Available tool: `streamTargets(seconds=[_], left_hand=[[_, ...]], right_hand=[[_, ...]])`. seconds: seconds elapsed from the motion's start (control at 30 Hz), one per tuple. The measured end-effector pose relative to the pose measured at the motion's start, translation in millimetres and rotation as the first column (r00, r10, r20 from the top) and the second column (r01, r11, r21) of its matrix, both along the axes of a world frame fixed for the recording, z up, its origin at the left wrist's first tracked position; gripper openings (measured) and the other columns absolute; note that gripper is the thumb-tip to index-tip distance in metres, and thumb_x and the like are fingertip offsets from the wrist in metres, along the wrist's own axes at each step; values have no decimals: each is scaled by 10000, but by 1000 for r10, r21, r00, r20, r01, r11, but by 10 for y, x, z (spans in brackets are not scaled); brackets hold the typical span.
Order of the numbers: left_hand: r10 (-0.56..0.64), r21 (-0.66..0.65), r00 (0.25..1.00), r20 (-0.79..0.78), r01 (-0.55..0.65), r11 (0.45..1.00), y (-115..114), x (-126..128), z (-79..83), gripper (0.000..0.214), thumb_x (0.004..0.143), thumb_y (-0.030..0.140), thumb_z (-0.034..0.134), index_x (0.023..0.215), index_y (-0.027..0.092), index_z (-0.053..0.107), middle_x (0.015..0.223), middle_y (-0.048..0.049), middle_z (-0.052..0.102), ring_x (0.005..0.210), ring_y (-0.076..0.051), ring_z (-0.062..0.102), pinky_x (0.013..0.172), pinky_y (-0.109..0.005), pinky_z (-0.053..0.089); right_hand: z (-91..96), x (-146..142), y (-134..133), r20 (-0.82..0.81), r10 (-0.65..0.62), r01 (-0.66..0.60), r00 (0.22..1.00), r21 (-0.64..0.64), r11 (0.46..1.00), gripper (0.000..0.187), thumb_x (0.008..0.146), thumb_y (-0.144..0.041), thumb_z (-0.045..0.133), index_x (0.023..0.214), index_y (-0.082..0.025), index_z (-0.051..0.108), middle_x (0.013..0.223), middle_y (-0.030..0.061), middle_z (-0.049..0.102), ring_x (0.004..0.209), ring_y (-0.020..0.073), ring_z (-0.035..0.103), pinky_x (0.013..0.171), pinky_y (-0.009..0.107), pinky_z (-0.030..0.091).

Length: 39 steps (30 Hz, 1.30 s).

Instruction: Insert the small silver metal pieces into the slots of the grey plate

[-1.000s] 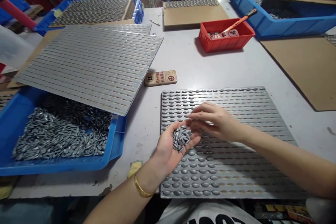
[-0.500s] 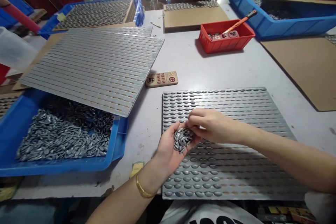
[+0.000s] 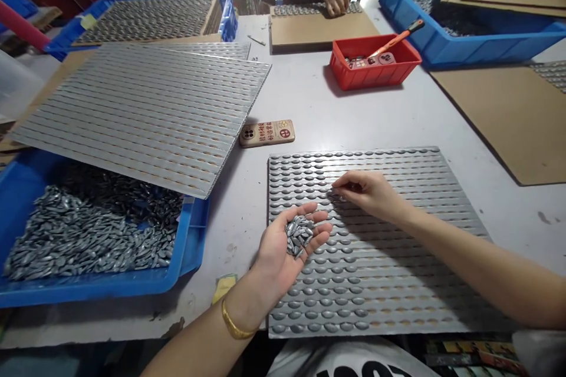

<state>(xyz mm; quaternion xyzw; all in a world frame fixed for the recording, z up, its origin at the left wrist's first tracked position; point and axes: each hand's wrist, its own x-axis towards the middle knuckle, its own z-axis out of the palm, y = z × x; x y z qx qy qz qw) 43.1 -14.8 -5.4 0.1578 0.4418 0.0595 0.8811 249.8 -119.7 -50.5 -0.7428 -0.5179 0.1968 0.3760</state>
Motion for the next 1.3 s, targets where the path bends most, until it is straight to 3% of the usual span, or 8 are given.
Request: streamTargets(seconds=[0.27, 0.47, 0.63, 0.73, 0.83, 0.97, 1.2, 1.3], left_hand=[[-11, 10, 1000, -11, 11, 1000, -3, -4, -3, 270, 835, 199, 581, 1065, 98, 679, 994, -139, 728, 832, -221, 724, 756, -304, 613], [-14, 2, 1000, 3, 14, 1000, -5, 0, 11, 286, 838, 201, 578, 1082, 89, 676, 1025, -145, 725, 865, -240, 723, 778, -315, 610], [-2, -16, 1000, 27, 2, 1000, -6, -1, 12, 300, 843, 201, 569, 1102, 85, 666, 1094, -159, 710, 904, -259, 719, 789, -327, 609], [7, -50, 999, 32, -6, 999, -10, 6, 12, 294, 845, 194, 562, 1096, 78, 662, 1097, -164, 708, 919, -264, 715, 798, -335, 606], [23, -82, 998, 51, -19, 996, -20, 11, -7, 298, 863, 214, 542, 1094, 66, 659, 1092, -173, 705, 946, -268, 707, 819, -347, 599], [92, -67, 990, 102, -86, 994, -34, 6, -69, 256, 886, 225, 518, 1047, 99, 674, 1025, -119, 719, 911, -222, 698, 879, -435, 575], [104, -100, 983, 153, -89, 991, -30, 5, -103, 274, 895, 217, 491, 1027, 89, 694, 994, -99, 719, 888, -189, 679, 929, -459, 544], [91, -55, 988, 123, -84, 995, -22, 4, -79, 256, 868, 213, 539, 1026, 93, 700, 1056, -112, 707, 964, -221, 673, 936, -453, 544]], right_hand=[[30, -21, 75, 274, 55, -30, 960, -93, 995, 128, 850, -217, 562, 805, -177, 675, 773, 38, 628, 673, 142, 562, 608, 250, 409], [119, 26, 166, 233, 121, -73, 965, -204, 976, 89, 759, -144, 568, 709, -182, 631, 674, -5, 590, 623, 127, 527, 587, 238, 375], [120, 75, 176, 208, 143, -94, 968, -229, 969, 100, 785, -164, 569, 709, -178, 631, 677, 0, 599, 615, 124, 527, 579, 241, 383], [163, 39, 142, 209, 130, -89, 969, -193, 977, 97, 827, -212, 587, 772, -178, 659, 684, 7, 602, 609, 127, 524, 572, 249, 393], [292, -120, 92, 186, 121, -109, 975, -70, 992, 129, 868, -264, 605, 922, -182, 688, 797, 40, 633, 661, 140, 550, 589, 263, 426], [455, -405, 65, 151, 372, -379, 916, 22, 925, 220, 910, -216, 569, 1102, -236, 675, 981, 80, 652, 868, 188, 579, 703, 320, 486], [425, -490, 86, 186, 426, -446, 885, 81, 891, 143, 907, -152, 559, 946, -209, 684, 971, 82, 648, 868, 187, 564, 727, 338, 482], [433, -443, 50, 125, 394, -407, 910, 100, 908, 111, 914, -176, 551, 918, -197, 660, 942, 74, 647, 856, 181, 567, 723, 328, 482]])
